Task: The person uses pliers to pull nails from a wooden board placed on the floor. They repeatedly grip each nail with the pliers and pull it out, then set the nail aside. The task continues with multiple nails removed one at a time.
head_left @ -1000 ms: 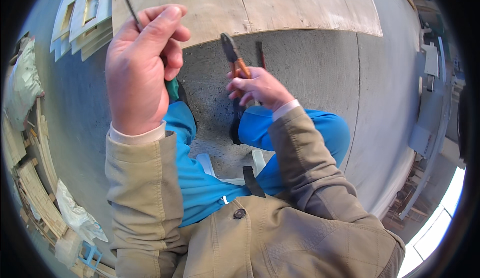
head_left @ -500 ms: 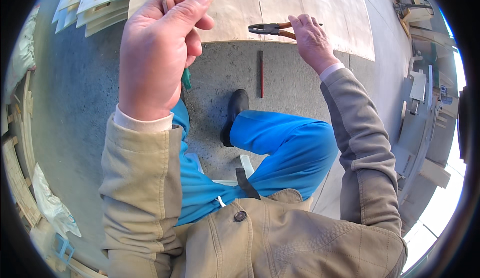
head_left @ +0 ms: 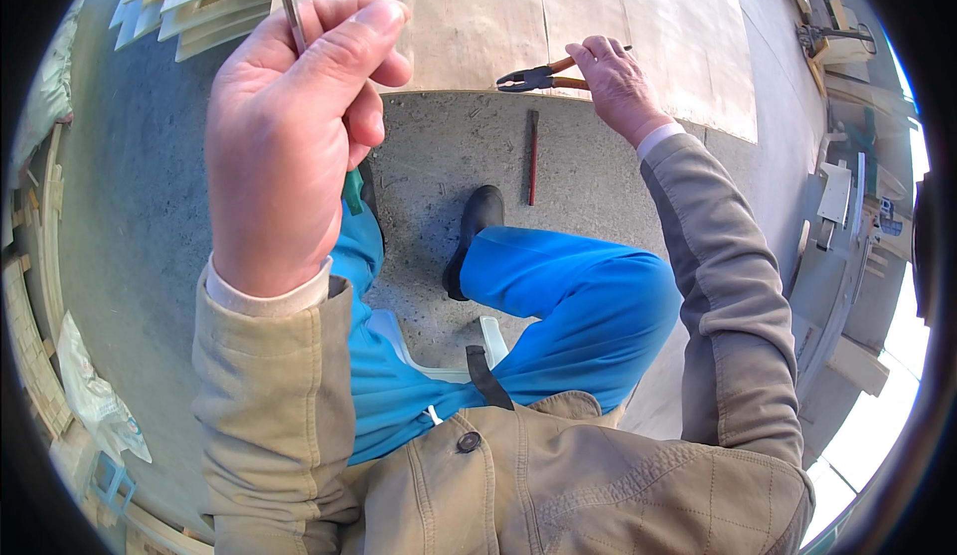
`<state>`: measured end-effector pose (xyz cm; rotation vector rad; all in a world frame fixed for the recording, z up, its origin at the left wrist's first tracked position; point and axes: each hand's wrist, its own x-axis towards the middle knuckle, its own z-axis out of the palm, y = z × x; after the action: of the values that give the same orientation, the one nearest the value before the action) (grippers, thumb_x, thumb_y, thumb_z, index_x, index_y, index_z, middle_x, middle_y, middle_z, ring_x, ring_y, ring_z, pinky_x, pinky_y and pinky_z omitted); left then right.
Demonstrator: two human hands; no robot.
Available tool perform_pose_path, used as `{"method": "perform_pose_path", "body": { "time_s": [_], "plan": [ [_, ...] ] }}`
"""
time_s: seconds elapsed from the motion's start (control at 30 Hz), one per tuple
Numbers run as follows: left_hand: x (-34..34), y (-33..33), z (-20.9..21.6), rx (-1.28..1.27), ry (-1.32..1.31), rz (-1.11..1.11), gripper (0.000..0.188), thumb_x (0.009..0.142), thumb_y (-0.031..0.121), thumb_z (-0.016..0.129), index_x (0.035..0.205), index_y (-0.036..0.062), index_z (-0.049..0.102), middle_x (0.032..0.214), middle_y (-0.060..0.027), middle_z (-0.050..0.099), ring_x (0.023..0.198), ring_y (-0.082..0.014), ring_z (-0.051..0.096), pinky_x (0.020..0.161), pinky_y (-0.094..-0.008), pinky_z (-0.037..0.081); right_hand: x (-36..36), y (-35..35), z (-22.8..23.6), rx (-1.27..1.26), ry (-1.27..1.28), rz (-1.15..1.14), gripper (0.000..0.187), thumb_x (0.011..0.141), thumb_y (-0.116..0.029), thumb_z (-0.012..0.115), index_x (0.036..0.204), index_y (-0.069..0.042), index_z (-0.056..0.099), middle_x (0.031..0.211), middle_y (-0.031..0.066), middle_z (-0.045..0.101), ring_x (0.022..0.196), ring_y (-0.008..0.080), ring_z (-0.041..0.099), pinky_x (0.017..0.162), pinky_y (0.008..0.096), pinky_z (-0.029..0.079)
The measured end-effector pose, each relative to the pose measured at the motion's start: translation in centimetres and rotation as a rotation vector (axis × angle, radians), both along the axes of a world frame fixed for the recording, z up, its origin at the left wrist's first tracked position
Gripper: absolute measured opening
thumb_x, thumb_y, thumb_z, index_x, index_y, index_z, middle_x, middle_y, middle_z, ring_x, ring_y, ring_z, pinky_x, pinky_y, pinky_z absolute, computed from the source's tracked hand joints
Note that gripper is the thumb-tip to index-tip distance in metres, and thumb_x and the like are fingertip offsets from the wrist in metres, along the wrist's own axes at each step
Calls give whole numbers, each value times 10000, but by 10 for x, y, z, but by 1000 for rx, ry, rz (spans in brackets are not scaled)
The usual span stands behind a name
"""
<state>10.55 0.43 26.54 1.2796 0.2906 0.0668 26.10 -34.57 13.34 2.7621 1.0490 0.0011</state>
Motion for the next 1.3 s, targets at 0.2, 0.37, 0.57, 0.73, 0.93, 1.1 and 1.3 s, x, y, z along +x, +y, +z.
{"method": "perform_pose_path", "body": {
  "time_s": [0.2,0.37,0.57,0.73,0.93,1.1,1.3],
  "plan": [
    [-1,-1,-1,8,-3,0,282,1045,260,685,1166,10,729,866,1,697,608,-21,512,509,-181,320,3,-1,-8,78,21,10,368,943,0,629,1298,-97,651,1207,73,623,1201,276,624,1030,423,520],
    [0,-2,-1,10,10,0,278,1046,252,685,1168,7,730,866,-6,704,605,-22,516,508,-178,327,7,3,-9,73,-26,13,261,959,-37,626,1208,-107,660,1144,57,634,1132,268,642,958,419,517],
    [0,-4,-1,11,20,4,274,1043,243,690,1167,2,730,865,-12,709,606,-27,522,509,-178,344,11,15,-9,12,-89,9,126,939,-36,649,1043,-107,639,1043,58,660,1016,266,673,925,419,514],
    [1,-3,0,12,38,8,274,1040,240,693,1167,1,730,865,-17,709,606,-30,524,508,-179,349,22,13,-7,-49,2,95,132,896,-93,732,982,-95,632,958,74,676,946,279,691,878,418,534],
    [1,-4,0,16,44,-5,272,1040,242,691,1161,1,728,860,-11,700,608,-32,520,515,-179,349,25,12,-5,-55,162,44,114,924,-141,750,954,-101,647,909,67,686,946,299,707,791,460,555],
    [0,-6,2,18,51,-11,274,1041,248,689,1156,2,727,857,-6,691,612,-32,513,522,-179,343,26,13,-5,-65,161,52,108,924,-156,746,939,-100,656,891,75,702,909,306,722,757,462,570],
    [1,-7,1,4,47,-18,269,1044,249,685,1148,4,728,864,-8,689,613,-34,510,526,-177,343,21,9,-13,-9,90,69,212,907,-241,794,884,-108,631,845,64,695,855,311,720,696,472,562]
  ]
}}
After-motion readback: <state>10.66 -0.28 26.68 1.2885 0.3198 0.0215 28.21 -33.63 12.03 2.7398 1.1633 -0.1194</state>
